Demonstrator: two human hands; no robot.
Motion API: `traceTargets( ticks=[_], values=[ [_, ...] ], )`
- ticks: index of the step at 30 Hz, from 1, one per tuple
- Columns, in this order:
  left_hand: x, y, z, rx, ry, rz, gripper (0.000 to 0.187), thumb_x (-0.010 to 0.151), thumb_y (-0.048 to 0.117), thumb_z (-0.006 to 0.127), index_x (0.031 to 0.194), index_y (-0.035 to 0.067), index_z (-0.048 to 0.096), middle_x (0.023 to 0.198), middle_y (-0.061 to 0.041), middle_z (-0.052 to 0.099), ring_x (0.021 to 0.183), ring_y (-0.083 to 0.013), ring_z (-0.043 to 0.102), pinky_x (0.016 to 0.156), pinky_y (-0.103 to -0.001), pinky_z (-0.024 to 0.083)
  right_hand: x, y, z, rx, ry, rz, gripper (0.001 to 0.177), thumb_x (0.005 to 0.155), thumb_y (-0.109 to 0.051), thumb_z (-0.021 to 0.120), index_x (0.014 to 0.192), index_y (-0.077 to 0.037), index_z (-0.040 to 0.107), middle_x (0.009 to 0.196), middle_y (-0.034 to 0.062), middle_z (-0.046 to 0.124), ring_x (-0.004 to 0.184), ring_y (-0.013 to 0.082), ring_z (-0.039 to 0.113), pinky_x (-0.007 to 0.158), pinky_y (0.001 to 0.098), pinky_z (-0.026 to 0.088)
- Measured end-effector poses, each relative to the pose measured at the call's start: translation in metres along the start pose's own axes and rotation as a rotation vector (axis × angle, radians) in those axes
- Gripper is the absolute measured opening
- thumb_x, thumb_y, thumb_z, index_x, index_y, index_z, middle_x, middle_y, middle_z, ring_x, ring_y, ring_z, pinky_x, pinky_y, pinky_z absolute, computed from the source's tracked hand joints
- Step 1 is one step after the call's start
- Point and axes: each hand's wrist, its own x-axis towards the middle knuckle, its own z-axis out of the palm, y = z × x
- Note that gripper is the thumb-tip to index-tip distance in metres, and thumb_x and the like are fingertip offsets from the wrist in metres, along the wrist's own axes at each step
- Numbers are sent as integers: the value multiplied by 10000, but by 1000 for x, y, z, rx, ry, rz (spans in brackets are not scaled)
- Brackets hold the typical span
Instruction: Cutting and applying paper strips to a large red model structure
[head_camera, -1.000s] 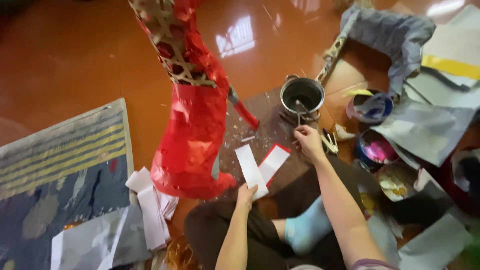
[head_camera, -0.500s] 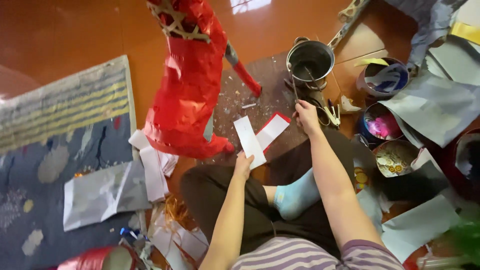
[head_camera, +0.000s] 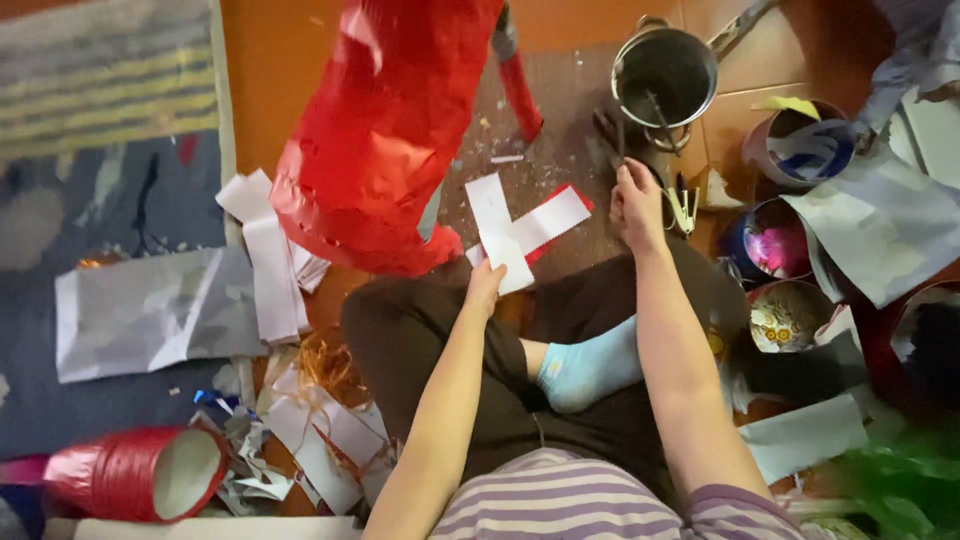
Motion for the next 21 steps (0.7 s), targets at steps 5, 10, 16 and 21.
traceTargets(
  ticks=[5, 10, 16, 21],
  values=[
    [-16, 22, 13, -93, -7, -81, 438, 956, 207, 624, 1358, 58, 533, 1301, -189, 591, 1194, -285, 574, 994, -485, 476, -72, 8, 5, -209, -16, -7, 197, 984, -211, 561, 1159, -142, 622, 653, 88, 554, 411, 157, 526, 319, 236, 372],
    [-11, 22, 19, -143, 30, -161, 464, 956, 330, 639, 1357, 115, 543, 1284, -144, 606, 1202, -241, 569, 1019, -513, 435, -112, 6, 46, -905, -220, -106, 266, 947, -185, 571, 1179, -157, 697, 1055, 111, 712, 1040, 295, 656, 895, 440, 514],
    [-33, 51, 26, -227, 71, -134, 439, 912, 201, 672, 1293, 6, 574, 1204, -202, 625, 1112, -278, 601, 968, -467, 485, -94, 30, 97, -1778, -279, -622, 534, 774, -205, 704, 1281, -338, 601, 787, 83, 600, 617, 321, 692, 556, 454, 593],
    [-94, 159, 29, -424, 37, -252, 530, 933, 126, 608, 1388, -83, 434, 1316, -274, 542, 1222, -408, 533, 1006, -560, 415, -87, 31, 135, -1687, -426, -391, 298, 890, -198, 585, 1177, -265, 541, 928, 136, 594, 749, 419, 705, 654, 493, 574]
  ],
)
